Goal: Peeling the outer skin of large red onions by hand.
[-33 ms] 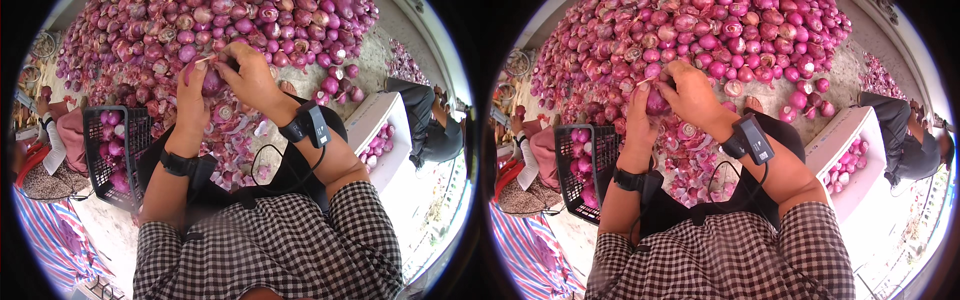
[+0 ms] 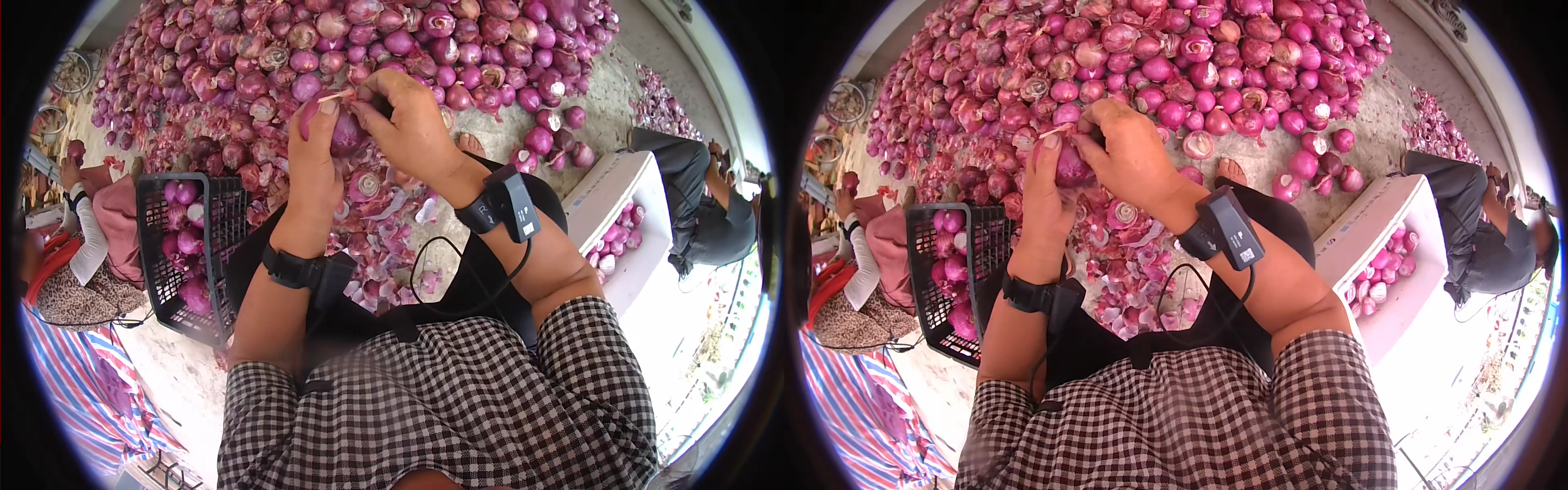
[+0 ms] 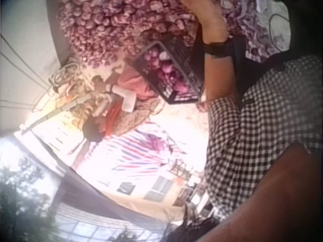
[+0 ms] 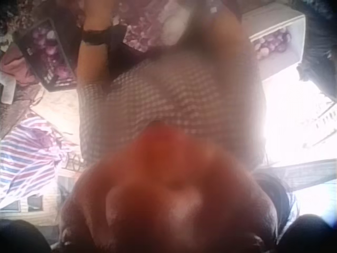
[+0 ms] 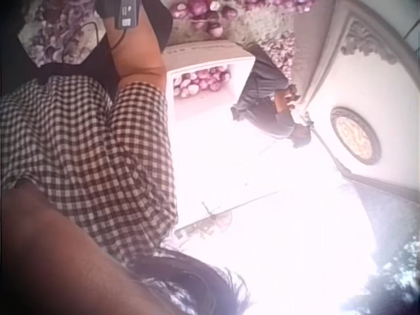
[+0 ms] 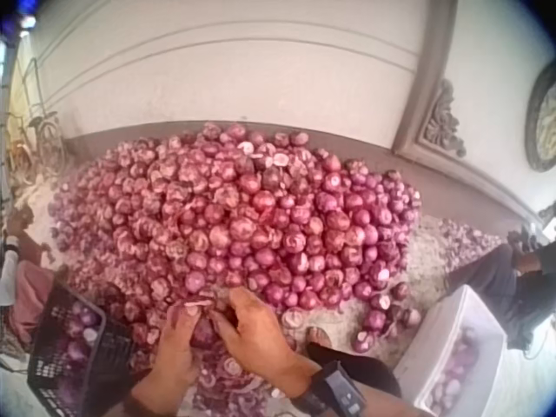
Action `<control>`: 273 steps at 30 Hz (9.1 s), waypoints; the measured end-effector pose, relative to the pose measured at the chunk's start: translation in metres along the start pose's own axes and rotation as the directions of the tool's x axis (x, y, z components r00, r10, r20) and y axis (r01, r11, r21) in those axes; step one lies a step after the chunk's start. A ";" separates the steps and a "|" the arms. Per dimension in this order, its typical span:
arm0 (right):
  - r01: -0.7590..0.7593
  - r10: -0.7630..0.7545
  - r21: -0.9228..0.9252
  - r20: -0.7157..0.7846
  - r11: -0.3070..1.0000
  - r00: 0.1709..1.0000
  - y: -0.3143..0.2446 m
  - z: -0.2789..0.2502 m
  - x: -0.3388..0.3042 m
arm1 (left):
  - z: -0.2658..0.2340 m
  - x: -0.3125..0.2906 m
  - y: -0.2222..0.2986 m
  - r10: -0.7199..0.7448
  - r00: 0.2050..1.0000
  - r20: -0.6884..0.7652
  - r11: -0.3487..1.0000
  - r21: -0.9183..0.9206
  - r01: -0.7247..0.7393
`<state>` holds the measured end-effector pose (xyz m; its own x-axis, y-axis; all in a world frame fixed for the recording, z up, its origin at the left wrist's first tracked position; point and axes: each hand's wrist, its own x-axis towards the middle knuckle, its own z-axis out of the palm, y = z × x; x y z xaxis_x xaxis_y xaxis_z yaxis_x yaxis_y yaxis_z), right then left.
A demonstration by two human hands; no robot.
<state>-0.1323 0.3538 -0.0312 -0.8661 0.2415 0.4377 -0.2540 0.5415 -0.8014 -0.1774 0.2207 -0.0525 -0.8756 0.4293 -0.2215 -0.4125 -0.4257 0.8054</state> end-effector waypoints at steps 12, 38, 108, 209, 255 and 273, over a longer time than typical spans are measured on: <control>-0.055 0.024 0.217 0.141 0.975 0.990 -0.019 0.004 -0.011 | 0.005 -0.003 0.008 0.081 0.978 -0.192 0.994 0.088 -0.065; -0.268 0.230 0.329 0.148 0.906 0.962 -0.004 -0.013 -0.005 | -0.007 -0.002 0.015 -0.069 0.997 0.035 0.994 -0.079 0.072; 0.213 -0.250 0.153 0.296 0.965 0.922 -0.013 -0.009 -0.010 | -0.018 0.002 0.017 -0.322 0.946 -0.047 0.920 -0.251 0.301; -0.618 0.647 0.610 0.215 0.496 0.731 0.012 -0.010 -0.002 | 0.001 -0.011 0.037 0.180 0.952 0.247 0.693 0.655 -0.301; -0.359 0.230 0.290 0.398 0.887 0.888 0.003 -0.029 -0.002 | -0.011 -0.009 0.041 0.293 0.911 0.290 0.662 0.626 -0.412; -0.362 0.225 0.273 0.427 0.891 0.876 -0.006 -0.034 -0.008 | -0.003 -0.015 0.038 0.135 0.955 0.264 0.912 0.344 -0.224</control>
<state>-0.1098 0.3760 -0.0164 -0.9995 -0.0105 0.0285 -0.0299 0.1753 -0.9841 -0.1813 0.1957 -0.0199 -0.8255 0.5627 0.0426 -0.0930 -0.2101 0.9733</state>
